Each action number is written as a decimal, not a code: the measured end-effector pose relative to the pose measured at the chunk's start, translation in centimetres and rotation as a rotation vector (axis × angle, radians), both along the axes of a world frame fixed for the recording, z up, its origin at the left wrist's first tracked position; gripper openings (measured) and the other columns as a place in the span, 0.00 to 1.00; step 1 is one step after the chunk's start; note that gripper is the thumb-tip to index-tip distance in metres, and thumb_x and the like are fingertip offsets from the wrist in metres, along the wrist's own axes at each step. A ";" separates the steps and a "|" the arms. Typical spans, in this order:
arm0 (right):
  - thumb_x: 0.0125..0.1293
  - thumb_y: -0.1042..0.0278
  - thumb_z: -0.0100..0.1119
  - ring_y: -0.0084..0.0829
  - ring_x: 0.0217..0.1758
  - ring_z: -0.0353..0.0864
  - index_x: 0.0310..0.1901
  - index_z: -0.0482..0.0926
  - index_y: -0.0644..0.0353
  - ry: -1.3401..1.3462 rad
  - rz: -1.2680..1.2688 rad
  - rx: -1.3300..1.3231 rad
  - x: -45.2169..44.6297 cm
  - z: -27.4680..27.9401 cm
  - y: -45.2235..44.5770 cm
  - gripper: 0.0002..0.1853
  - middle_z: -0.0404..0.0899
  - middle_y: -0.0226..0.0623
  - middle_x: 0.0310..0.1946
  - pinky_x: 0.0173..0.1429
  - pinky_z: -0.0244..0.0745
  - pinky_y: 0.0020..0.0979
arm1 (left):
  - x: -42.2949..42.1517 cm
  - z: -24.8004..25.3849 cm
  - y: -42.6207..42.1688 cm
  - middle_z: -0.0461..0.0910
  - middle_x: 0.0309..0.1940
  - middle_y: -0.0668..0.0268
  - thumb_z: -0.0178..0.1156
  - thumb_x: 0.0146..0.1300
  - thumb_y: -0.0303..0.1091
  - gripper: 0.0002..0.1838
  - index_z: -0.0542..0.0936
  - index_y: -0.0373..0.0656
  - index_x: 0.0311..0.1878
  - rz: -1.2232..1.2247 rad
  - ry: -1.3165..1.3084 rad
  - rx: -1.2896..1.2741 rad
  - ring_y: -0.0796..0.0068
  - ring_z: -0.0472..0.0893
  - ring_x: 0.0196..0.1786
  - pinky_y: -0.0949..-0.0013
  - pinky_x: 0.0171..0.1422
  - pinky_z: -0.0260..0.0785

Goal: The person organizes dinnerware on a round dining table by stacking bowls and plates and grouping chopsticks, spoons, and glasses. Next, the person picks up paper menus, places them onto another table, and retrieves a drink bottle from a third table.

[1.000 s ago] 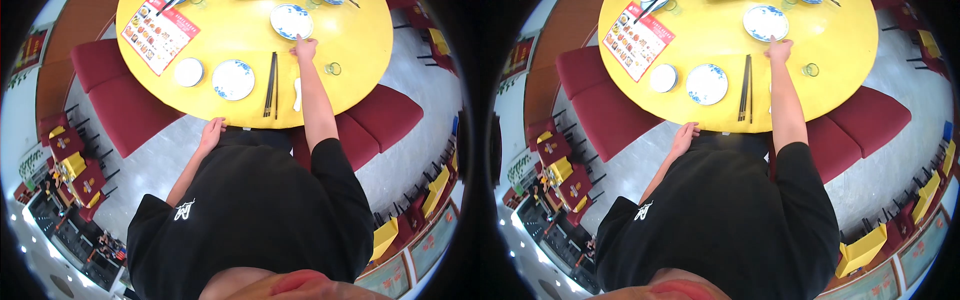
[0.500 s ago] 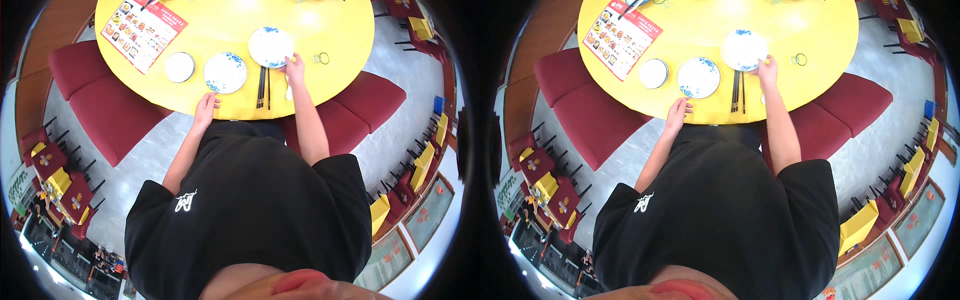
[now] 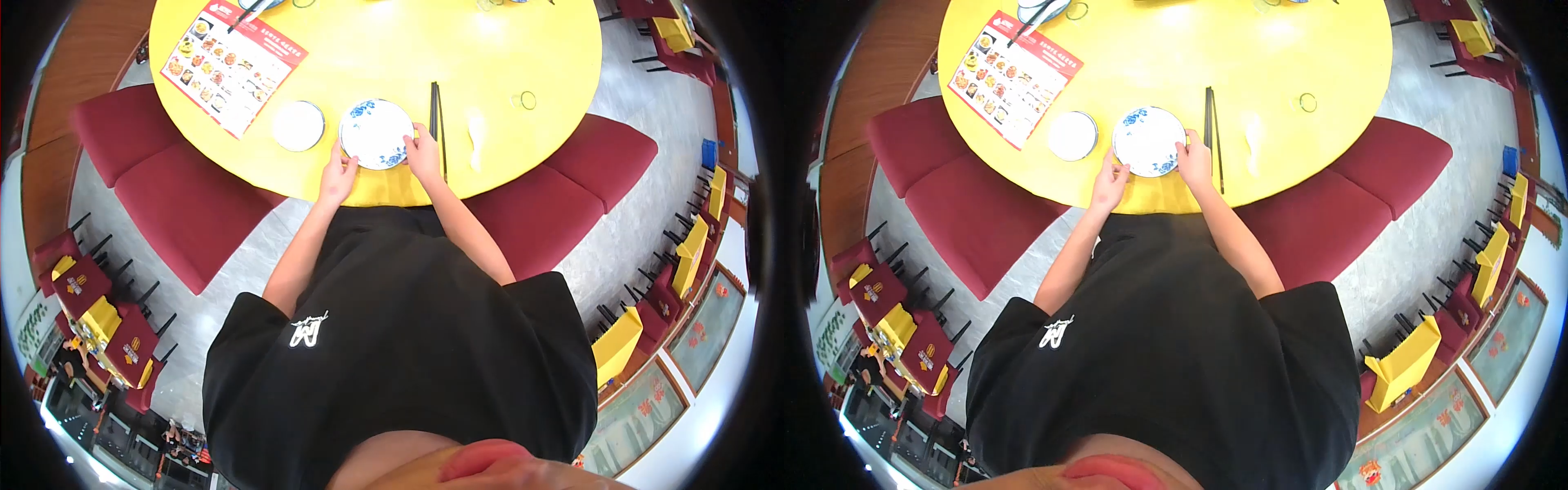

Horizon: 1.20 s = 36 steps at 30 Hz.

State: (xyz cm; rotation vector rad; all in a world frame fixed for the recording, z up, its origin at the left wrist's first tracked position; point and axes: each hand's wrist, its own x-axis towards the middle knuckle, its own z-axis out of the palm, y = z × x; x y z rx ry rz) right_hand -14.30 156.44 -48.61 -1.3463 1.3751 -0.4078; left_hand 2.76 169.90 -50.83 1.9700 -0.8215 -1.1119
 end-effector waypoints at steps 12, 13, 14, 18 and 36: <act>0.68 0.57 0.56 0.51 0.63 0.71 0.62 0.70 0.69 0.613 0.220 -0.847 -0.6 0.8 -12.8 0.27 0.72 0.57 0.60 0.62 0.71 0.45 | 0.2 1.9 0.9 0.79 0.29 0.59 0.60 0.65 0.34 0.32 0.62 0.34 0.70 0.061 0.038 -0.019 0.69 0.79 0.30 0.67 0.38 0.72; 0.68 0.56 0.56 0.51 0.68 0.66 0.64 0.67 0.70 0.685 0.276 -0.791 -0.3 0.5 -13.9 0.30 0.67 0.57 0.65 0.66 0.66 0.46 | 0.2 2.2 1.1 0.78 0.28 0.60 0.60 0.66 0.33 0.29 0.65 0.34 0.67 0.059 0.013 -0.035 0.70 0.78 0.28 0.67 0.36 0.71; 0.68 0.55 0.56 0.52 0.72 0.61 0.67 0.64 0.70 0.758 0.330 -0.732 -0.1 0.1 -14.7 0.33 0.61 0.58 0.69 0.70 0.62 0.46 | 0.3 2.9 1.1 0.78 0.28 0.60 0.60 0.66 0.33 0.29 0.65 0.34 0.67 0.057 0.009 -0.044 0.70 0.78 0.28 0.67 0.36 0.71; 0.69 0.49 0.53 0.57 0.74 0.56 0.70 0.59 0.68 0.881 0.409 -0.663 2.0 -1.7 -13.5 0.37 0.54 0.63 0.72 0.72 0.61 0.46 | 0.5 7.0 -1.3 0.73 0.28 0.69 0.57 0.68 0.31 0.21 0.71 0.34 0.62 0.028 0.046 -0.114 0.82 0.72 0.27 0.75 0.33 0.65; 0.56 0.64 0.69 0.53 0.66 0.65 0.69 0.63 0.52 0.554 -0.020 -0.855 5.2 6.2 -25.5 0.39 0.65 0.57 0.62 0.61 0.71 0.47 | 4.7 5.0 -18.3 0.51 0.75 0.42 0.59 0.60 0.49 0.38 0.62 0.47 0.73 -0.485 -0.565 0.249 0.30 0.51 0.74 0.45 0.72 0.60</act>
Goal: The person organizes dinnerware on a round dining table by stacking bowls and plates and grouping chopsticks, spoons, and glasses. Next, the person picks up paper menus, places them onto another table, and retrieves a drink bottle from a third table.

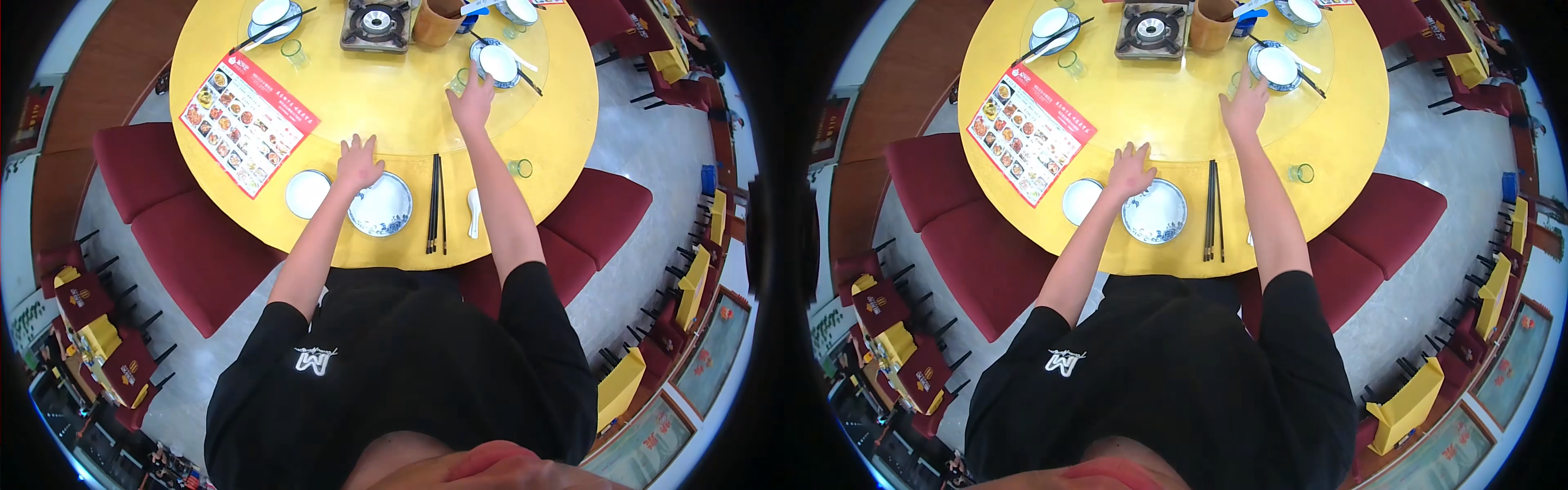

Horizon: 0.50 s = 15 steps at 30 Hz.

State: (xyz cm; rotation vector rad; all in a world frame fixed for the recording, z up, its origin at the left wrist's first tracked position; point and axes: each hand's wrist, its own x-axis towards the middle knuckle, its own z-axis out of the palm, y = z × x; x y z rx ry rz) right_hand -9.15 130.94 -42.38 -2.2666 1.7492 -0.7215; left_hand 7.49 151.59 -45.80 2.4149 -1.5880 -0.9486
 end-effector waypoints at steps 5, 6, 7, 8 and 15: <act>0.51 0.70 0.69 0.50 0.53 0.74 0.57 0.76 0.57 -0.001 0.252 0.167 1.1 -4.2 -3.3 0.28 0.74 0.50 0.49 0.57 0.71 0.43 | 1.9 0.1 -0.1 0.50 0.74 0.37 0.60 0.59 0.51 0.40 0.62 0.46 0.73 0.015 -0.090 0.034 0.30 0.49 0.75 0.45 0.74 0.58; 0.51 0.71 0.68 0.50 0.52 0.75 0.54 0.77 0.58 -0.070 0.269 0.166 0.8 -4.5 -2.0 0.25 0.74 0.49 0.47 0.56 0.72 0.42 | 2.0 -0.4 0.0 0.50 0.73 0.36 0.60 0.59 0.51 0.40 0.63 0.45 0.72 0.015 -0.129 0.029 0.30 0.50 0.75 0.45 0.74 0.58; 0.51 0.72 0.67 0.49 0.51 0.76 0.51 0.78 0.59 -0.136 0.283 0.162 0.7 -3.5 0.0 0.22 0.75 0.48 0.46 0.56 0.72 0.41 | 2.0 -0.7 0.1 0.50 0.73 0.36 0.60 0.59 0.51 0.40 0.63 0.45 0.72 -0.021 -0.113 0.045 0.30 0.50 0.75 0.45 0.74 0.58; 0.51 0.72 0.67 0.50 0.51 0.76 0.50 0.79 0.59 -0.233 0.312 0.130 0.0 -3.0 2.0 0.22 0.76 0.48 0.46 0.56 0.73 0.42 | 2.0 -0.8 0.0 0.54 0.71 0.36 0.61 0.59 0.49 0.38 0.65 0.42 0.70 0.054 -0.117 -0.004 0.32 0.54 0.73 0.47 0.73 0.59; 0.48 0.74 0.70 0.48 0.53 0.77 0.50 0.77 0.65 -0.444 -0.084 0.260 -13.4 -0.7 14.8 0.24 0.78 0.47 0.48 0.59 0.73 0.40 | -12.6 0.5 -1.6 0.73 0.59 0.49 0.61 0.61 0.36 0.26 0.73 0.36 0.61 -0.049 0.504 -0.448 0.51 0.72 0.63 0.58 0.70 0.62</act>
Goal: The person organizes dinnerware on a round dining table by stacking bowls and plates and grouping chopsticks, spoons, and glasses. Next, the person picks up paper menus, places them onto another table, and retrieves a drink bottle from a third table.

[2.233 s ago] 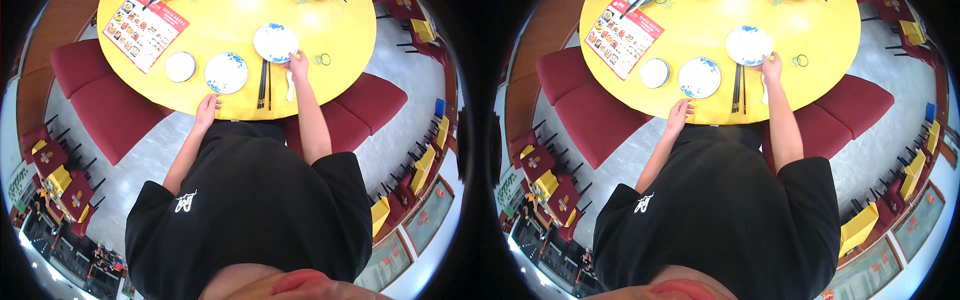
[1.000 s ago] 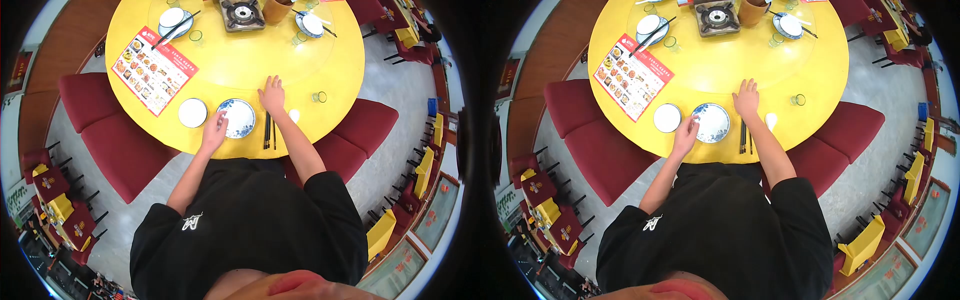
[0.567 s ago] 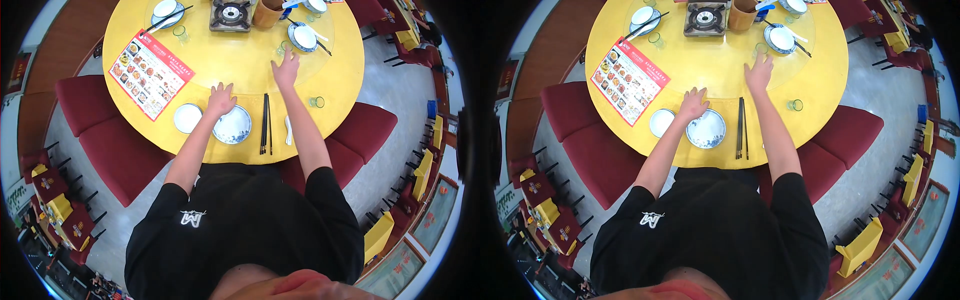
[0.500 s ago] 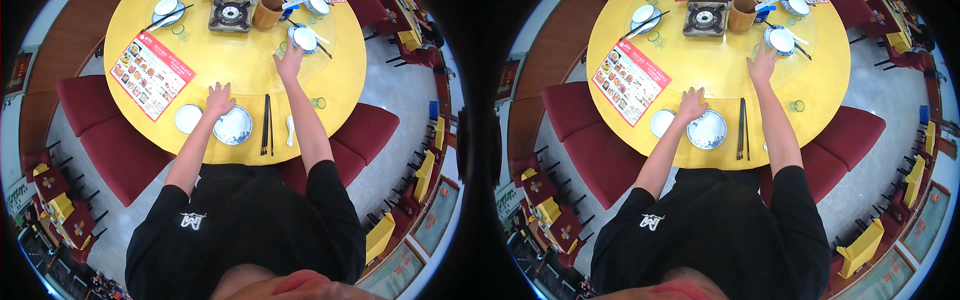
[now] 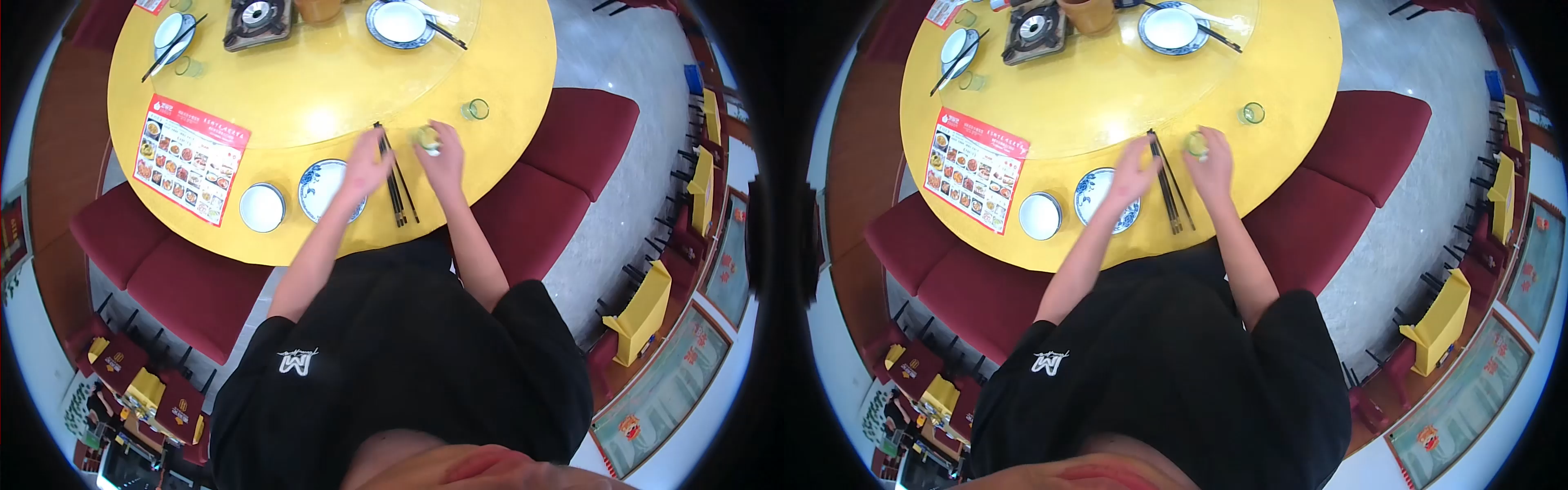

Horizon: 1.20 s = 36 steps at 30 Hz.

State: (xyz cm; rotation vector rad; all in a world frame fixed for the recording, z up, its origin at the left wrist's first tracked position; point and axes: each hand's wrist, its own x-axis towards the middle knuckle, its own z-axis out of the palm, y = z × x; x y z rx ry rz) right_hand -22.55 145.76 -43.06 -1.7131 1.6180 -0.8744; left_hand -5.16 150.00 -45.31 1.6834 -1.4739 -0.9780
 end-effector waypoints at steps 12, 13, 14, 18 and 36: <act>0.49 0.70 0.74 0.49 0.60 0.68 0.61 0.71 0.64 0.390 -0.281 -0.040 -8.7 -1.5 -2.7 0.36 0.67 0.50 0.58 0.62 0.67 0.42 | -5.4 -1.8 -2.7 0.80 0.44 0.55 0.60 0.64 0.35 0.17 0.79 0.36 0.52 0.141 0.258 0.184 0.66 0.82 0.38 0.66 0.44 0.75; 0.49 0.68 0.75 0.48 0.60 0.67 0.60 0.72 0.62 0.429 -0.325 -0.128 -8.2 -0.7 -2.4 0.34 0.68 0.49 0.55 0.62 0.65 0.43 | -3.7 -2.1 -4.5 0.81 0.41 0.56 0.60 0.65 0.36 0.17 0.79 0.37 0.53 0.263 0.266 0.183 0.67 0.82 0.36 0.66 0.43 0.75; 0.50 0.68 0.74 0.48 0.59 0.67 0.59 0.73 0.61 0.350 -0.333 -0.183 -7.5 0.0 -2.0 0.33 0.68 0.48 0.54 0.62 0.65 0.42 | -2.1 -2.8 -6.6 0.82 0.37 0.57 0.59 0.65 0.37 0.17 0.79 0.37 0.53 0.389 0.279 0.188 0.68 0.81 0.34 0.66 0.41 0.75; 0.53 0.68 0.73 0.45 0.58 0.69 0.54 0.75 0.62 0.097 -0.195 -0.214 -3.5 2.3 -0.2 0.27 0.69 0.45 0.51 0.61 0.66 0.42 | 2.8 -0.6 -15.7 0.82 0.30 0.54 0.62 0.64 0.46 0.28 0.73 0.33 0.58 0.448 -0.116 -0.005 0.62 0.83 0.33 0.62 0.41 0.75; 0.67 0.72 0.60 0.25 0.45 0.79 0.57 0.75 0.68 -0.598 0.158 0.420 8.1 3.3 3.5 0.18 0.78 0.40 0.45 0.45 0.76 0.27 | 11.9 4.7 -1.5 0.80 0.28 0.49 0.57 0.64 0.36 0.14 0.77 0.31 0.38 0.536 -0.119 -0.022 0.51 0.80 0.31 0.58 0.39 0.72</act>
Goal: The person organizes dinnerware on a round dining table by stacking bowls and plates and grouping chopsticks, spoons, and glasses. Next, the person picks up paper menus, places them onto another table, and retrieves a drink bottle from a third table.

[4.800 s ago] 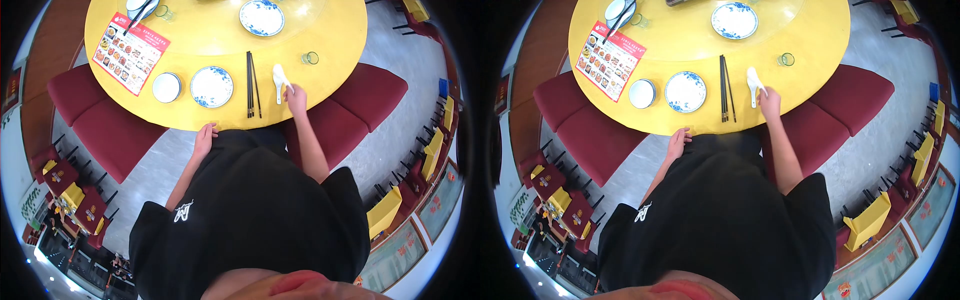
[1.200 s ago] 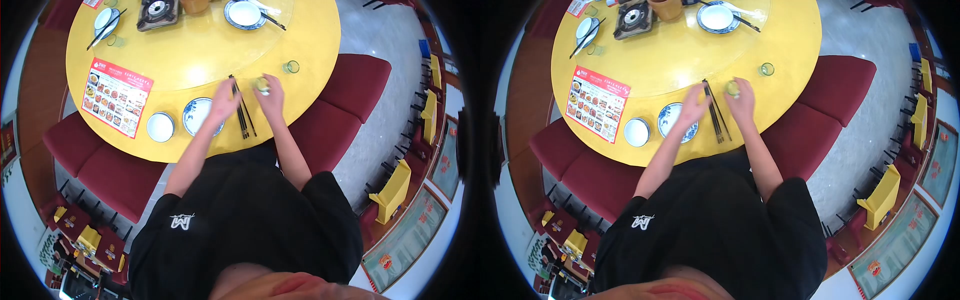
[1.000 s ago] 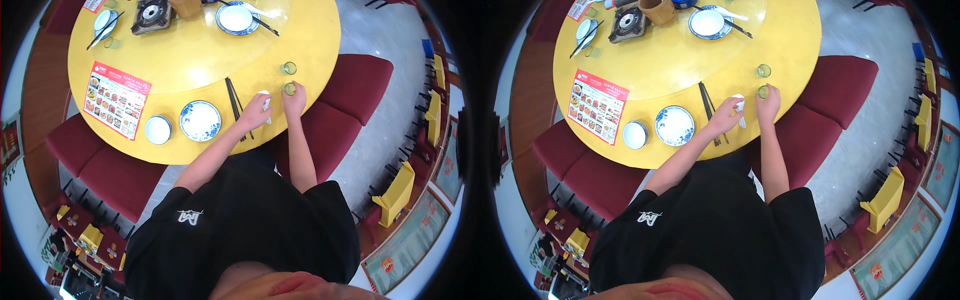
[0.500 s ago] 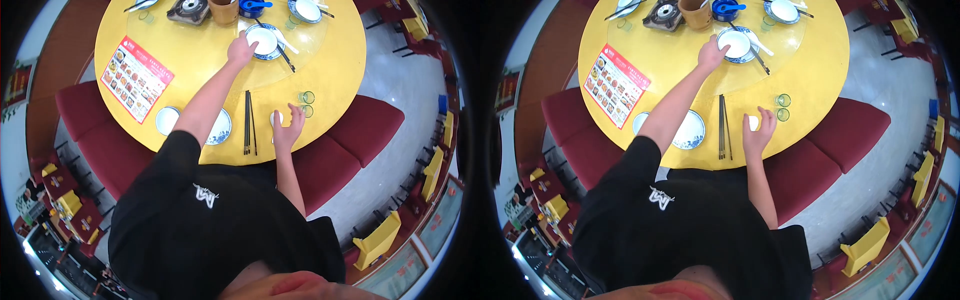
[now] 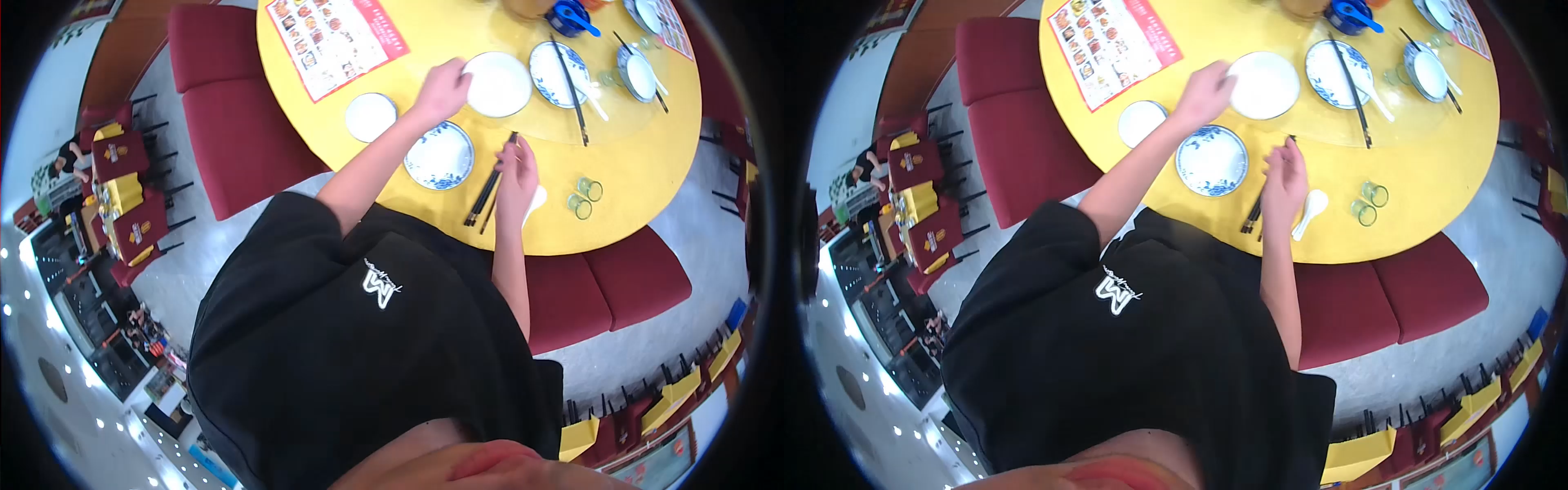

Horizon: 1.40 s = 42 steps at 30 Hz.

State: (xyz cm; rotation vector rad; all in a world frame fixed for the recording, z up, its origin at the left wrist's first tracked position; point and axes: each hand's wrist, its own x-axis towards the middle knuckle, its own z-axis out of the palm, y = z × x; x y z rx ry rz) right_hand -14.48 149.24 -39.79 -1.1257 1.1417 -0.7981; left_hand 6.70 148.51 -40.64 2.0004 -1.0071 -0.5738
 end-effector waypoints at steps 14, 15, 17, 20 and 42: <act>0.55 0.76 0.59 0.48 0.34 0.78 0.47 0.80 0.67 0.392 0.535 -0.399 16.7 -6.0 8.4 0.16 0.77 0.51 0.29 0.42 0.74 0.43 | 6.4 -5.8 21.4 0.80 0.26 0.46 0.56 0.67 0.31 0.23 0.72 0.32 0.63 0.352 0.053 0.239 0.53 0.83 0.29 0.57 0.37 0.73; 0.56 0.75 0.61 0.48 0.35 0.79 0.49 0.79 0.67 0.356 0.516 -0.430 16.3 -5.4 7.8 0.17 0.77 0.50 0.30 0.43 0.74 0.43 | 6.3 -5.8 21.0 0.80 0.27 0.45 0.55 0.67 0.31 0.23 0.72 0.33 0.64 0.336 0.016 0.203 0.53 0.84 0.30 0.57 0.38 0.74; 0.57 0.72 0.62 0.47 0.37 0.79 0.51 0.79 0.66 0.463 0.511 -0.418 15.1 -4.5 6.4 0.19 0.78 0.50 0.32 0.45 0.74 0.43 | 6.5 -5.3 20.7 0.81 0.30 0.43 0.55 0.67 0.31 0.23 0.72 0.33 0.64 0.323 -0.004 0.242 0.51 0.85 0.34 0.57 0.41 0.75; 0.60 0.65 0.66 0.46 0.46 0.79 0.54 0.78 0.64 0.521 0.304 -0.625 11.6 -7.0 2.3 0.21 0.79 0.49 0.40 0.53 0.73 0.42 | 7.2 -6.5 21.7 0.76 0.20 0.55 0.54 0.70 0.34 0.25 0.69 0.35 0.67 0.267 0.011 0.230 0.67 0.77 0.22 0.64 0.31 0.69; 0.65 0.64 0.58 0.42 0.21 0.76 0.27 0.77 0.68 0.719 0.195 -0.363 -7.2 -7.2 -2.1 0.14 0.74 0.50 0.18 0.30 0.68 0.38 | -1.3 -0.3 23.3 0.69 0.17 0.68 0.54 0.70 0.30 0.12 0.80 0.36 0.51 -0.080 0.258 0.214 0.84 0.64 0.21 0.72 0.26 0.59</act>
